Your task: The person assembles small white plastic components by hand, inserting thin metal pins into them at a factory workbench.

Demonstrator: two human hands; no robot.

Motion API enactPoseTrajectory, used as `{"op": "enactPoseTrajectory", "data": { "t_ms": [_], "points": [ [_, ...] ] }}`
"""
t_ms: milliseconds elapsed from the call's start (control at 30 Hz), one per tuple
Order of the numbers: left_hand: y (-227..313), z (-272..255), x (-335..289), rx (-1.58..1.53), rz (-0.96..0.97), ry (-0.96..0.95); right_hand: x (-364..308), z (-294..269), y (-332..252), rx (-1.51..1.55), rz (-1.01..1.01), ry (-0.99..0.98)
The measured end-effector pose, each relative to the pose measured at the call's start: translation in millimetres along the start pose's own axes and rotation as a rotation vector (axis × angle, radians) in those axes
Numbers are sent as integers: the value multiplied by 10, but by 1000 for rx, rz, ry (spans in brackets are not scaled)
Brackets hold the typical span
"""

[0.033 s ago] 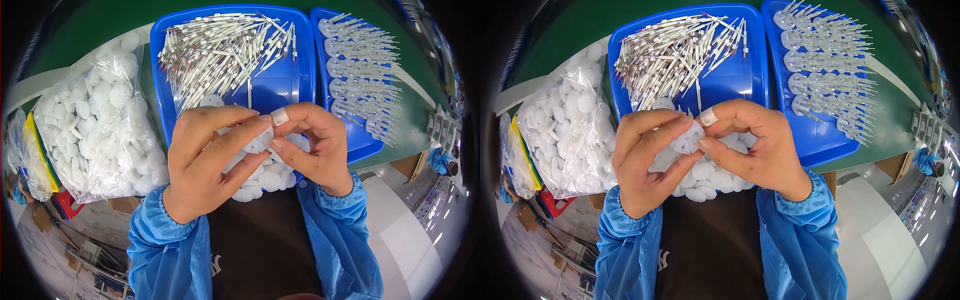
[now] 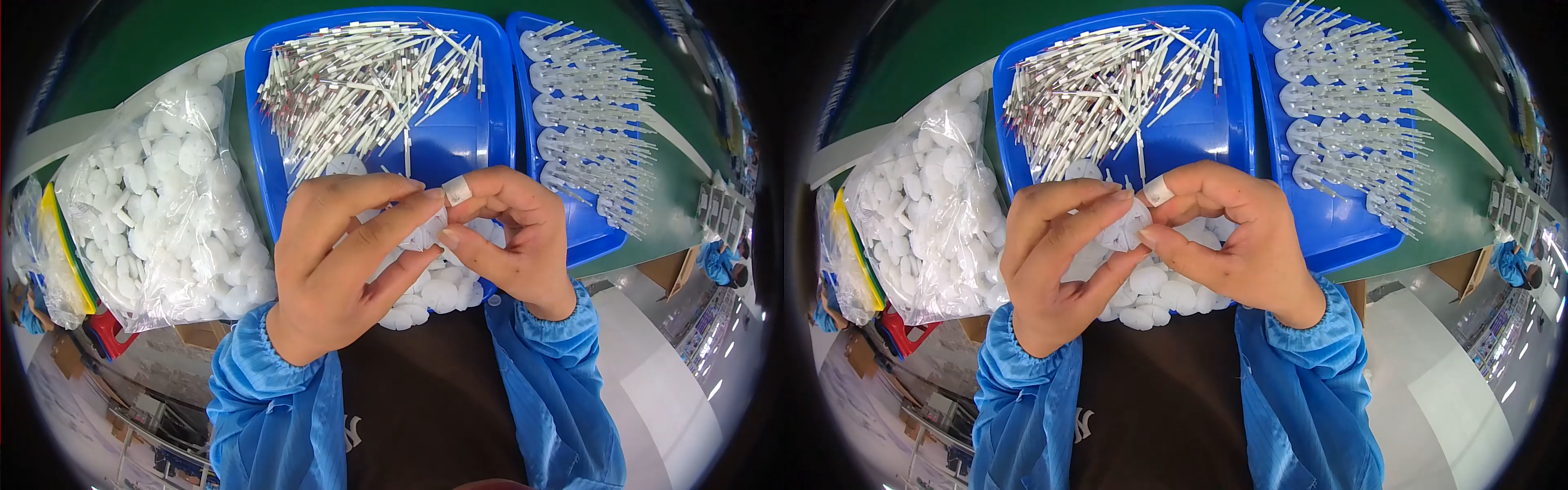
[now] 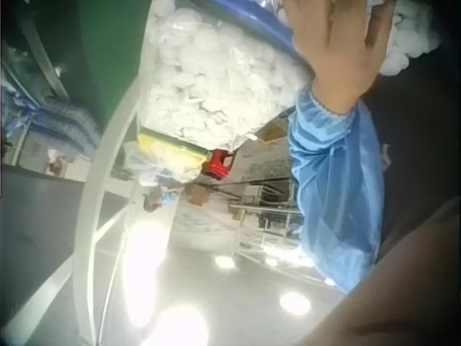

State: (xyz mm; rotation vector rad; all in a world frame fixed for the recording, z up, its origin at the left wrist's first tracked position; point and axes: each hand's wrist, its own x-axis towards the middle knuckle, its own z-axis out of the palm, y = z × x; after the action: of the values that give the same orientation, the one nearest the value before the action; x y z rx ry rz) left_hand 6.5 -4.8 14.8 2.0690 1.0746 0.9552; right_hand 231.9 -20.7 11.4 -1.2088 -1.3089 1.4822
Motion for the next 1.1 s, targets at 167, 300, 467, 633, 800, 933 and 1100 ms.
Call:
{"op": "enactPoseTrajectory", "data": {
  "t_ms": [167,300,467,633,800,933,1100],
  "points": [
    [9,60,-44,-4,30,29,4,6,20,-35,-41,-46],
    [2,54,-21,27,82,60,-26,-5,11,56,-18,-40],
    [17,53,-31,2,76,36,-36,-17,7,157,24,-43],
    [12,20,-47,-34,32,19,-11,-8,-47,32,-29,-46],
    [7,-16,-19,-74,37,2,-36,-58,-52,93,17,-9],
    [-62,28,-76,-22,106,8,15,-28,-103,22,114,-20],
    [-45,-43,-150,-31,70,-19,-45,19,-48,-36,43,-56]
  ]
}}
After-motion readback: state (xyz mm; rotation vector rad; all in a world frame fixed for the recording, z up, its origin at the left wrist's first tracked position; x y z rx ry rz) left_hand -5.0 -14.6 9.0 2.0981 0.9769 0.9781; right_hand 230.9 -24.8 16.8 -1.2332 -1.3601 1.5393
